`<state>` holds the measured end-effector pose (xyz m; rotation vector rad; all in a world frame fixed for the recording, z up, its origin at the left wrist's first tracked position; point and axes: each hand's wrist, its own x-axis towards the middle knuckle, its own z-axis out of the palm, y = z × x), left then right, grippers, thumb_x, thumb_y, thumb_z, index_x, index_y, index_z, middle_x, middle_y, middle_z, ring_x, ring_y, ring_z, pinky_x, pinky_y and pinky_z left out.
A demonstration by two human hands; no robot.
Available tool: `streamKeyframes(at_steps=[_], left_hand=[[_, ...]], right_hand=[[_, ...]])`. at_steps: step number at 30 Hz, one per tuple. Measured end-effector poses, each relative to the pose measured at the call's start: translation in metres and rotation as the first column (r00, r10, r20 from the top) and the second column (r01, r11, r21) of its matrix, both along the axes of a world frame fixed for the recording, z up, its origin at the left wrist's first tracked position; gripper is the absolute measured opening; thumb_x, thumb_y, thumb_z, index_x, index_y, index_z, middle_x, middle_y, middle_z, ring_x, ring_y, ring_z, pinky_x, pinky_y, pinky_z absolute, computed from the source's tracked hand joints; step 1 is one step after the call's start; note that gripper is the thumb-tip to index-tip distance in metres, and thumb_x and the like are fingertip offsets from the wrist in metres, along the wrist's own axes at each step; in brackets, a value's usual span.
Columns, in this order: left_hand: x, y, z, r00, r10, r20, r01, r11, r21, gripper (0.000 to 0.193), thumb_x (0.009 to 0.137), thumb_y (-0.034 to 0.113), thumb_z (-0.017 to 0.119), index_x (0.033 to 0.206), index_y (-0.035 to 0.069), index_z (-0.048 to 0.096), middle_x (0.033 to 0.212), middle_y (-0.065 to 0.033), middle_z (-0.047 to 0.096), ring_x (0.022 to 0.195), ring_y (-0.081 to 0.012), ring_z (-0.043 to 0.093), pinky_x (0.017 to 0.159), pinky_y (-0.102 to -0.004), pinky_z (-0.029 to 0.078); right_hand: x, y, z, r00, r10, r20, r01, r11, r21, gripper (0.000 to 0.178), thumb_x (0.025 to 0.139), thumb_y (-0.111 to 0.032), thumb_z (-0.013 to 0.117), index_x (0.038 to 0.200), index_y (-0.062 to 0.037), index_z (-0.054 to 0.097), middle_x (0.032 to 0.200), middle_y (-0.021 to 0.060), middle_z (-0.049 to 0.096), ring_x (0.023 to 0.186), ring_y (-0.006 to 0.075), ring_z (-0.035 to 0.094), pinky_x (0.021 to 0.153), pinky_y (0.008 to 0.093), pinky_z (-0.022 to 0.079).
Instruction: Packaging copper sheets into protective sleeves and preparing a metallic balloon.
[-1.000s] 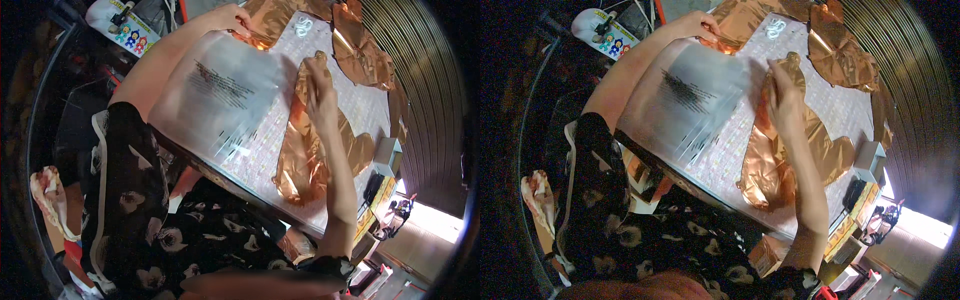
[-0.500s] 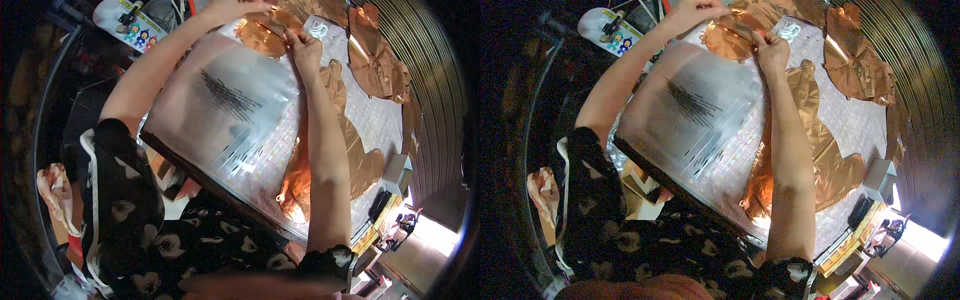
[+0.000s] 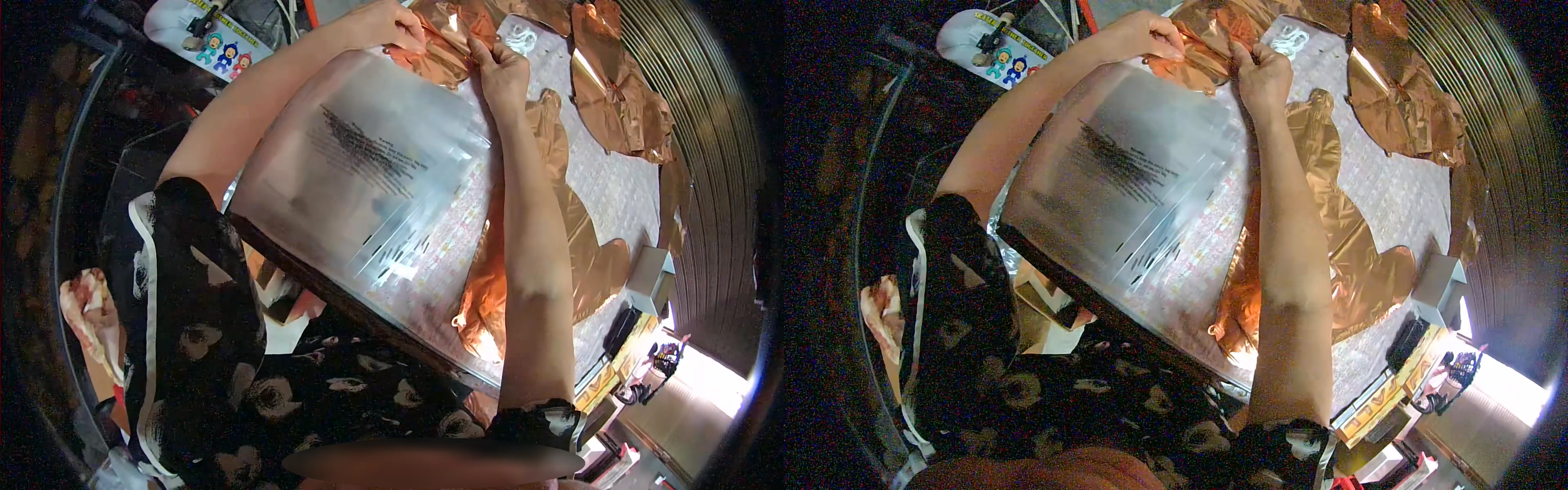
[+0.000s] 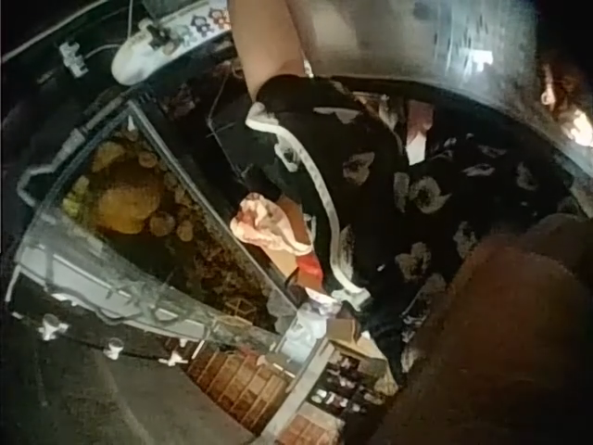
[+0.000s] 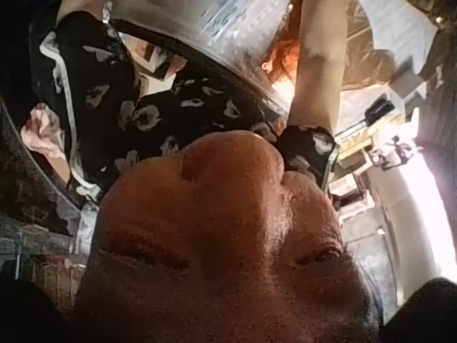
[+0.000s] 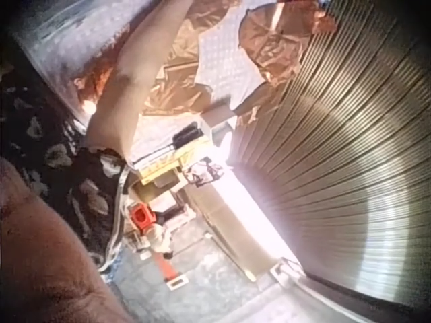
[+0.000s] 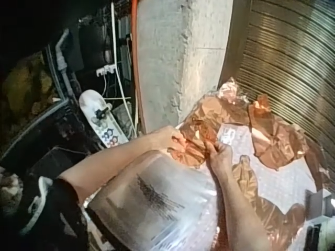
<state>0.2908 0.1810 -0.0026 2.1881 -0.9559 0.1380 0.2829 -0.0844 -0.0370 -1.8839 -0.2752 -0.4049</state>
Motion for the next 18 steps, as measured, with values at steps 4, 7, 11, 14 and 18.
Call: streamKeyframes(at_steps=[4,7,11,14,18], left_hand=[[0.004,-0.019,0.017,0.917,0.196,-0.347,-0.192,0.98,0.047,0.025,0.085,0.025,0.082,0.099,0.004,0.08,0.086,-0.0097,0.076,0.076,-0.0151,0.068,0.072,-0.0306,0.054],[0.022,-0.008,0.012,0.851,0.27,-0.451,-0.276,0.96,0.054,0.025,0.085,0.025,0.079,0.098,0.003,0.08,0.088,-0.0106,0.077,0.077,-0.0163,0.069,0.074,-0.0309,0.054],[0.047,-0.015,0.011,0.828,0.221,-0.515,-0.27,0.963,-0.021,0.023,0.088,0.025,0.072,0.095,0.005,0.081,0.083,-0.0044,0.076,0.072,-0.0131,0.067,0.068,-0.03,0.053],[0.054,-0.017,0.019,0.709,0.323,-0.626,-0.429,0.903,-0.02,0.02,0.088,0.023,0.072,0.089,0.005,0.08,0.075,-0.0028,0.072,0.065,-0.0106,0.062,0.058,-0.0265,0.048],[0.05,-0.024,0.031,0.752,0.081,-0.654,-0.31,0.919,-0.242,0.027,0.094,0.028,0.074,0.099,0.002,0.079,0.089,-0.0056,0.074,0.079,-0.0132,0.068,0.073,-0.0264,0.056]], right_hand=[[0.01,-0.014,-0.013,0.995,-0.064,-0.076,0.055,0.991,-0.12,0.029,0.094,-0.029,0.074,0.093,-0.0008,0.076,0.072,0.0207,0.069,0.064,0.0168,0.064,0.066,0.0368,0.052],[0.013,-0.004,-0.016,0.999,-0.044,-0.013,0.043,0.998,-0.056,0.029,0.095,-0.029,0.072,0.095,-0.0005,0.076,0.074,0.021,0.07,0.068,0.0186,0.068,0.068,0.0384,0.053],[0.017,-0.005,-0.019,0.999,0.032,-0.023,-0.029,0.991,0.133,0.03,0.096,-0.028,0.07,0.101,0.001,0.077,0.08,0.0157,0.076,0.07,0.0159,0.068,0.069,0.0357,0.053],[-0.008,0.001,0.01,0.97,0.162,-0.181,-0.128,0.974,0.187,0.023,0.101,-0.019,0.068,0.104,0.0027,0.078,0.083,-0.0012,0.072,0.073,0.0049,0.059,0.065,0.0222,0.047],[-0.004,0.005,0.002,0.99,0.141,0.019,-0.142,0.978,0.153,0.022,0.1,-0.016,0.069,0.104,0.0038,0.077,0.086,0.0007,0.074,0.073,0.0049,0.06,0.066,0.0222,0.049]])
